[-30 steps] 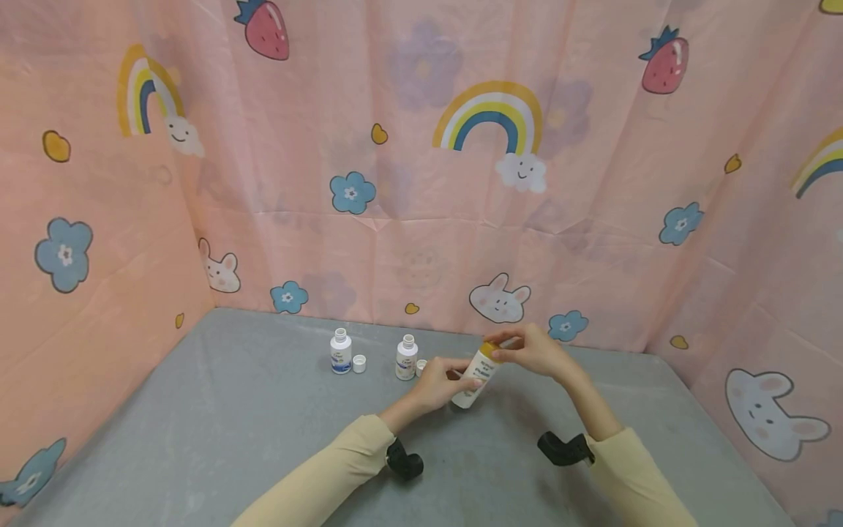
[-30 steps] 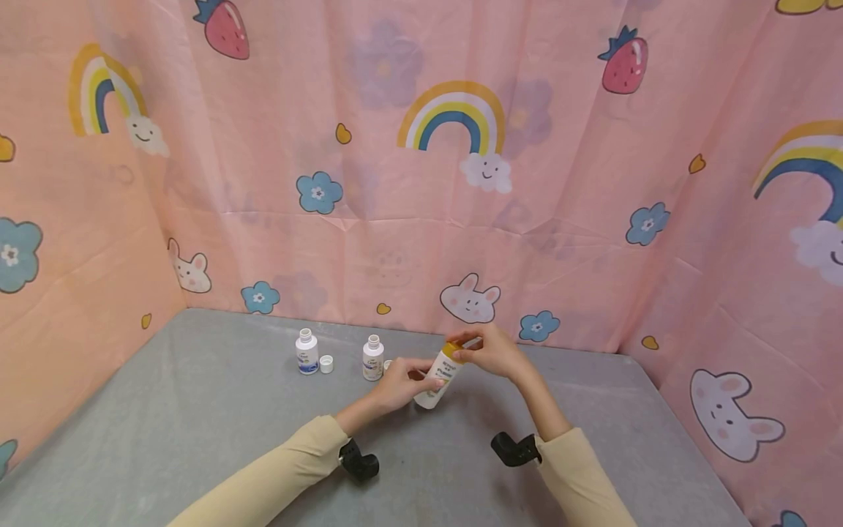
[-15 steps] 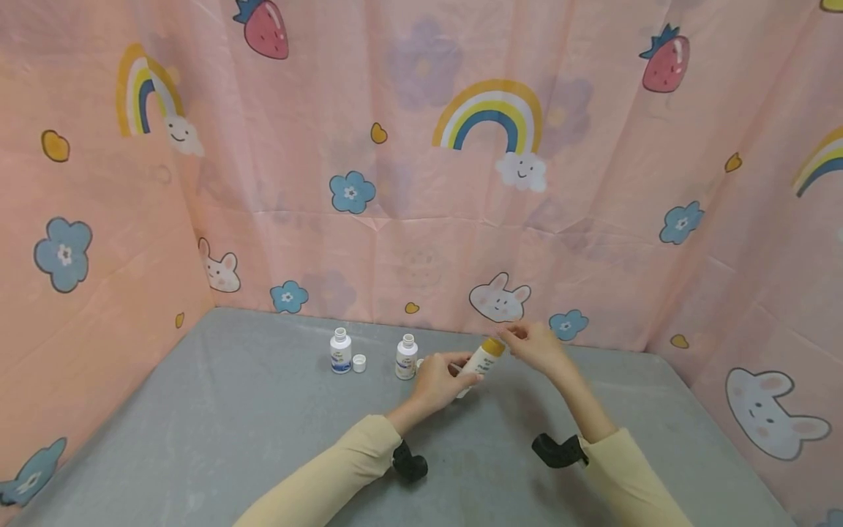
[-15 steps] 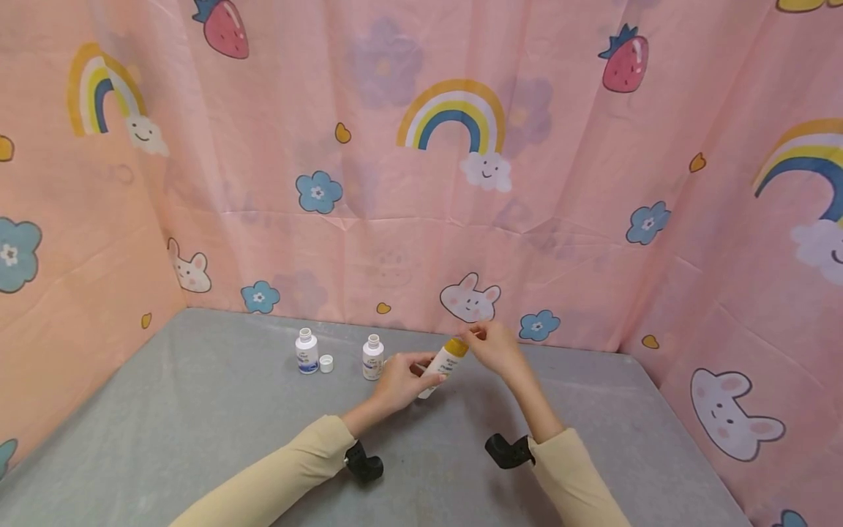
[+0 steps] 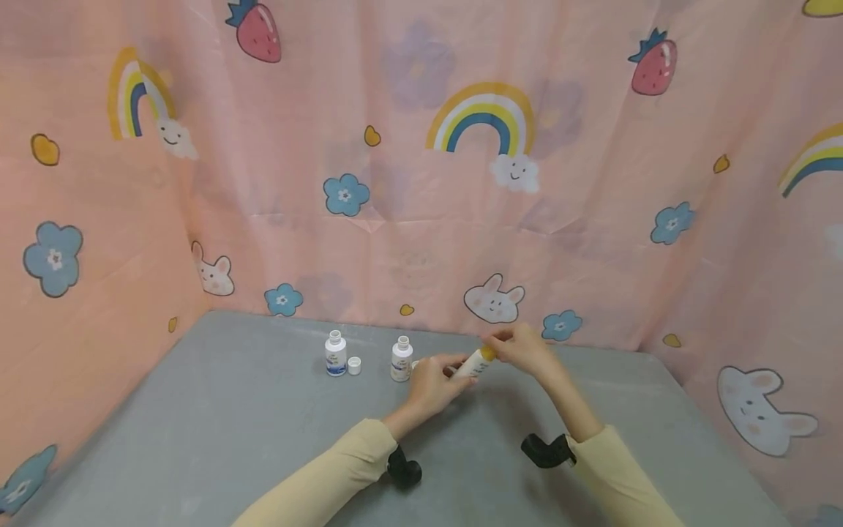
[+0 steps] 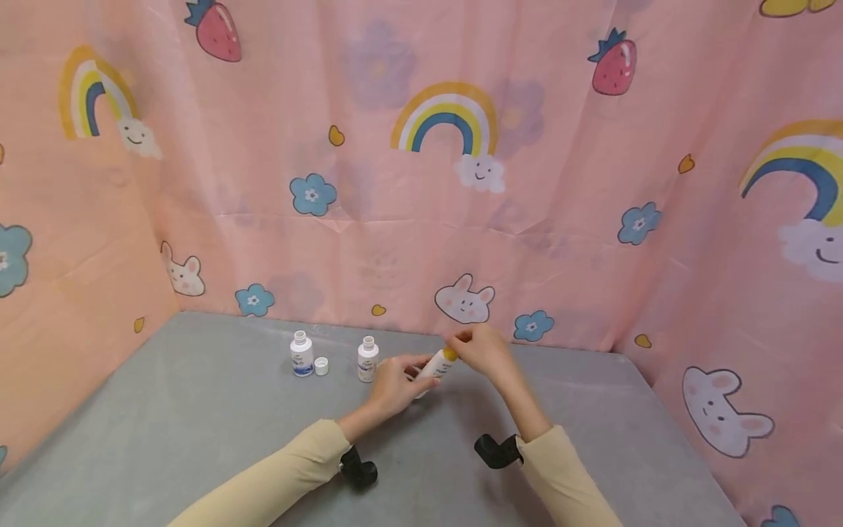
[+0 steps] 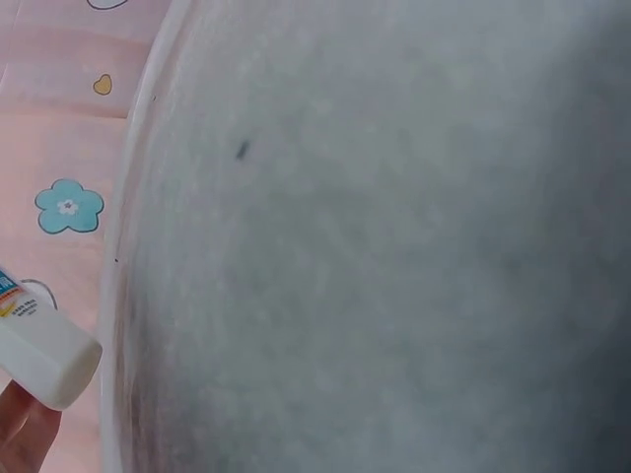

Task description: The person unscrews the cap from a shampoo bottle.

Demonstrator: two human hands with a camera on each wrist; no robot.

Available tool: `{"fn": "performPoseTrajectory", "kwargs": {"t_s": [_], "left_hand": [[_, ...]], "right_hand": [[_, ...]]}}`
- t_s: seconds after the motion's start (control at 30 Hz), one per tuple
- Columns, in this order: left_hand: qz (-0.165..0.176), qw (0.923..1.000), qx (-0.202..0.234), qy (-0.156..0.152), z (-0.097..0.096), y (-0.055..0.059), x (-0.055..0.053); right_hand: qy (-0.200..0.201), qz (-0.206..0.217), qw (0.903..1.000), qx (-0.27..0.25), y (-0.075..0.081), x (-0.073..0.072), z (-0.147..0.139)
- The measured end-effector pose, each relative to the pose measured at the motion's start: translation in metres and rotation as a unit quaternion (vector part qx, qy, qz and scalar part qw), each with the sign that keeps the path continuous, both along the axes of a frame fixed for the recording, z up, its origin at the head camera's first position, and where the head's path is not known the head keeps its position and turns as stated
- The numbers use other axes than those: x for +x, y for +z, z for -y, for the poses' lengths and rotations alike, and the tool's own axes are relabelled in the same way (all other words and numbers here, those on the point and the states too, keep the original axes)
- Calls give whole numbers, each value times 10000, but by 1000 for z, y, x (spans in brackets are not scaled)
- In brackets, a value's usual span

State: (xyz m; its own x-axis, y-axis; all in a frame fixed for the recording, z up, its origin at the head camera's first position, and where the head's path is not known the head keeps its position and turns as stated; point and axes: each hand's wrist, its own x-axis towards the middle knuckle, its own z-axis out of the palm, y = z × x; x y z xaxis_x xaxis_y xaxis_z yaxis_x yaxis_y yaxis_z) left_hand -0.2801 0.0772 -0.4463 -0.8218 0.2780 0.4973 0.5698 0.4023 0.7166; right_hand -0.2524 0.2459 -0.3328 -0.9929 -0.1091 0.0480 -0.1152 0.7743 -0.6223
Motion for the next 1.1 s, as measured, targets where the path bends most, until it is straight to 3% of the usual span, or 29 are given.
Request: {"fn": "performPoseTrajectory", "kwargs": {"t_s": [0.2, 0.53, 0.83, 1.1], "left_hand": [[185, 9998, 42, -82, 5, -1, 1], [412, 9990, 102, -128, 8, 2, -1], [492, 9986, 62, -184, 9, 3, -1], [582, 9979, 60, -274, 9, 4, -4]], "right_hand": [[100, -156, 9998, 109, -3, -2, 2], [425, -287, 9985, -176, -4, -7, -1], [1180, -272, 9926, 6, 1, -6, -3], [1410, -523, 9886, 96, -5, -12, -8]]}}
